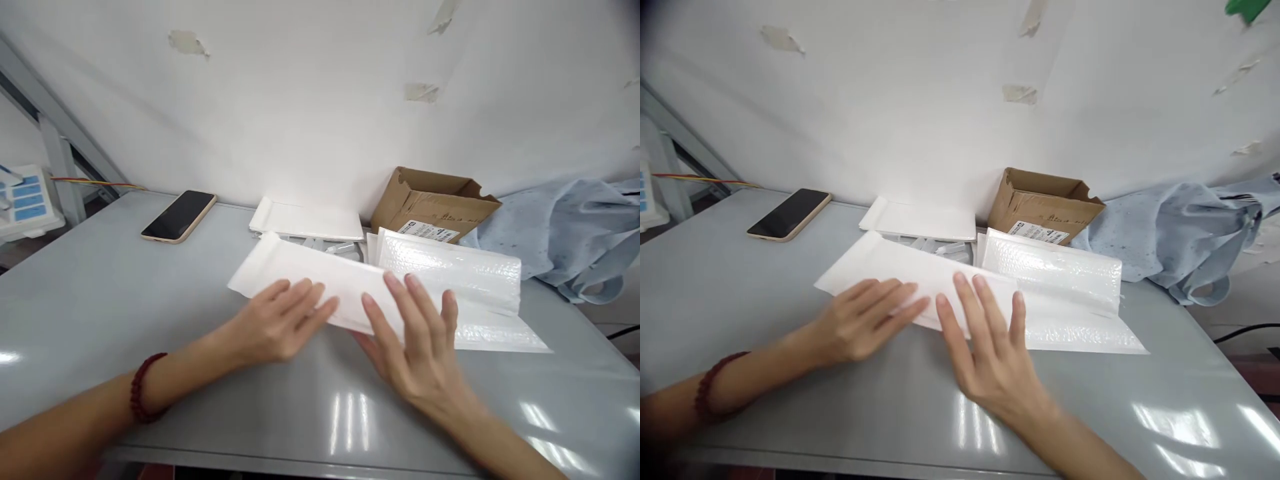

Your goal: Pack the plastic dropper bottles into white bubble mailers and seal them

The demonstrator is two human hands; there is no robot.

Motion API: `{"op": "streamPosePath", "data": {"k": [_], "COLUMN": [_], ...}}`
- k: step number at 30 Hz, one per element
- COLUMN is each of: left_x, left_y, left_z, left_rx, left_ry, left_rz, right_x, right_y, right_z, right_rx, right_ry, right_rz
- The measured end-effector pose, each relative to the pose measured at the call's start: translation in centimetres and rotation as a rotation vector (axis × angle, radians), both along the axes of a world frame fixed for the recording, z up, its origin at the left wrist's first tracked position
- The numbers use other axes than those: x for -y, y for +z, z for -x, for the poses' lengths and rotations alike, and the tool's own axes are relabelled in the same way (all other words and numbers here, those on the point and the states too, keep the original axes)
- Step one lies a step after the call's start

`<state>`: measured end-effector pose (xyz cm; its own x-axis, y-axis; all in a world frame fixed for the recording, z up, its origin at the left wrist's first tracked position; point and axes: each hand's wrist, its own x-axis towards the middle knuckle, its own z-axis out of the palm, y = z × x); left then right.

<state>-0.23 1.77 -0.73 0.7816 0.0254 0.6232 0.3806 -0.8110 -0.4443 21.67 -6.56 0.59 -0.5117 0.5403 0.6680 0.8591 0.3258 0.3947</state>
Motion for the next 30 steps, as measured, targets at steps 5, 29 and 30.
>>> {"op": "streamPosePath", "data": {"k": [5,29,30], "left_x": [2.4,1.2,1.4], "left_y": [-0.1,0.3,0.3], "left_z": [-1.5,-1.2,-1.2], "left_rx": [-0.035,0.34,0.318], "left_ry": [-0.065,0.017,0.037], "left_rz": [0.131,2.195,2.175], "right_x": [0.5,0.1,0.1], "right_y": [-1.0,-1.0,-1.0], "right_z": [0.6,0.5,0.6], "right_rx": [0.108,0.001,0.01], "right_ry": [-0.151,-0.015,-0.003], "right_rz": [0.271,0.581,0.591]}}
